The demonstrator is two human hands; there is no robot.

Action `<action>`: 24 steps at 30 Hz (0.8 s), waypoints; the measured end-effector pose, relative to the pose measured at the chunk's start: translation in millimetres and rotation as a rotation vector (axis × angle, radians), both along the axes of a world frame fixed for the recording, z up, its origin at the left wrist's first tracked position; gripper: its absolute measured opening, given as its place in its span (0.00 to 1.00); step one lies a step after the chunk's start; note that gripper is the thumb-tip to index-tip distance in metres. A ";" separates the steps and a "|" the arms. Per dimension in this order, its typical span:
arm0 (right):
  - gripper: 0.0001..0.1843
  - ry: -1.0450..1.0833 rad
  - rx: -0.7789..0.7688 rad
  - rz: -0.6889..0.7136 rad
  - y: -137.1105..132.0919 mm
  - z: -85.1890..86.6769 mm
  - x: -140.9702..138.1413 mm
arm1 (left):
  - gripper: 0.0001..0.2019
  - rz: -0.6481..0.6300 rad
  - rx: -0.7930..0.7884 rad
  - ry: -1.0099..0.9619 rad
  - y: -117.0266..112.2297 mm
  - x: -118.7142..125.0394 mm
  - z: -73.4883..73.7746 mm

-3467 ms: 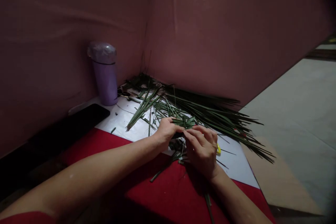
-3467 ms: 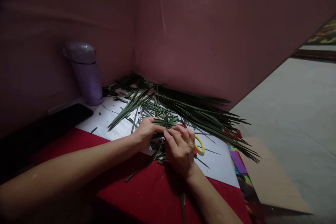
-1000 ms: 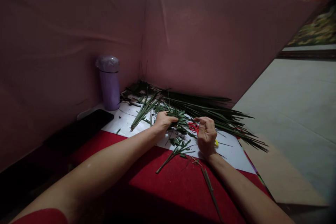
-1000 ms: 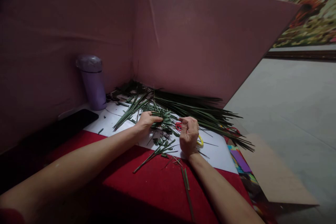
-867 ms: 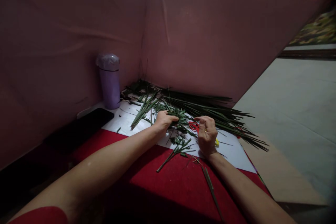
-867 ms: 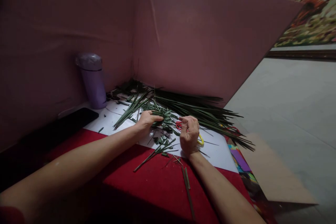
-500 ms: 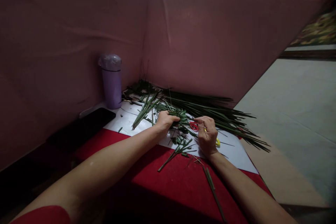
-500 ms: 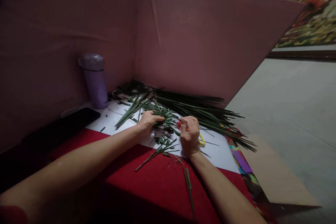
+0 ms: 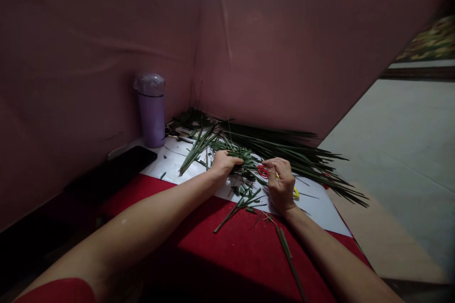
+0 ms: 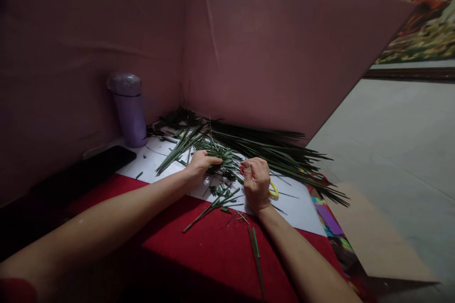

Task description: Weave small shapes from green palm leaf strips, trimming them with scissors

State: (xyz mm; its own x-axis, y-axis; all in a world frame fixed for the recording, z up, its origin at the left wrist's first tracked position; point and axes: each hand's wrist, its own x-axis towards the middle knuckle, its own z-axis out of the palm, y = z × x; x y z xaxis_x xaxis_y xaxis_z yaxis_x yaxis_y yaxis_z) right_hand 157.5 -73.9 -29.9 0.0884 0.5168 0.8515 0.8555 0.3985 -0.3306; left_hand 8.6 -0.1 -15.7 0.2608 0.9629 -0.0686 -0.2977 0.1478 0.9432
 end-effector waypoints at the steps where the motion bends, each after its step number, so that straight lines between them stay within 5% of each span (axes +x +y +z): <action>1: 0.10 -0.003 -0.001 0.002 -0.1 0.0 0.3 | 0.07 0.007 0.007 0.003 0.0 -0.1 0.0; 24: 0.07 -0.024 -0.023 0.044 2.6 -3.2 1.1 | 0.09 0.033 -0.051 -0.044 9.4 2.4 -6.8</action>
State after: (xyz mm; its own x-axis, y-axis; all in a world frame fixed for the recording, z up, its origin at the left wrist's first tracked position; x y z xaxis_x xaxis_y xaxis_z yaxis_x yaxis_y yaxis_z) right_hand 158.6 -71.3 -33.1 0.0447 0.5395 0.8408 0.8449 0.4287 -0.3200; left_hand 11.0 9.3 -22.5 0.2333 0.9665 -0.1074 -0.3437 0.1852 0.9206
